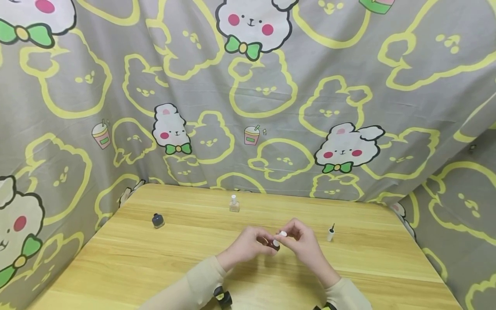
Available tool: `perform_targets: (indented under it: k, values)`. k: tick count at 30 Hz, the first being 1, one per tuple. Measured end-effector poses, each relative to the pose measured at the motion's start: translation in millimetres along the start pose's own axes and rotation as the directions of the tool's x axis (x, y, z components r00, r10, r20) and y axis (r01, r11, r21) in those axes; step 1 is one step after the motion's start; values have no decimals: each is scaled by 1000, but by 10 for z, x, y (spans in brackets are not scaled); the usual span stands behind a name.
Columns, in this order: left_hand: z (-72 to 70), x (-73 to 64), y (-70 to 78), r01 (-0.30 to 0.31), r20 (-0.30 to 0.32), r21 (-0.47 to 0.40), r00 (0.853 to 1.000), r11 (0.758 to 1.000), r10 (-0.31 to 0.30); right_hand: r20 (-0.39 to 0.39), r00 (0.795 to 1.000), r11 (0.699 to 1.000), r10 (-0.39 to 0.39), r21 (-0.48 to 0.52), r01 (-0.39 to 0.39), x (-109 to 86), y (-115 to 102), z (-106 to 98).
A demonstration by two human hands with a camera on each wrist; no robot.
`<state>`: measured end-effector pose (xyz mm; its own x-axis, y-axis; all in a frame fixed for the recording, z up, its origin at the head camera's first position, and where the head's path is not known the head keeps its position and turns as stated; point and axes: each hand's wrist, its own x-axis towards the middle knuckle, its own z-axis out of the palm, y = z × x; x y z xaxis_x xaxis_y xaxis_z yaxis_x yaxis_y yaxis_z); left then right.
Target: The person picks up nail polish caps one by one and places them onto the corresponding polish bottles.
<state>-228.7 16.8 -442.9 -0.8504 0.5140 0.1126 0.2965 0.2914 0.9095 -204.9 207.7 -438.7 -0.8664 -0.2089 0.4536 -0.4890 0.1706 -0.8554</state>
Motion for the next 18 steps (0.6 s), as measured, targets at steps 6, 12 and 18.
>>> perform_targets:
  k: [6, 12, 18]
  values:
    - [23, -18, 17, -12, 3, -4, 1000, 1000, 12, -95, 995, 994, 41, -93, -50, -14, -27, 21]
    - [30, -31, 32, -2, 5, -17, 1000, 1000, 2, -122, 991, 992, 61, -102, -73, -10, -26, 38]
    - [3, -21, 30, 17, -23, -6, 1000, 1000, -17, -47, 996, 996, 71, -51, -73, 4, -7, -2]
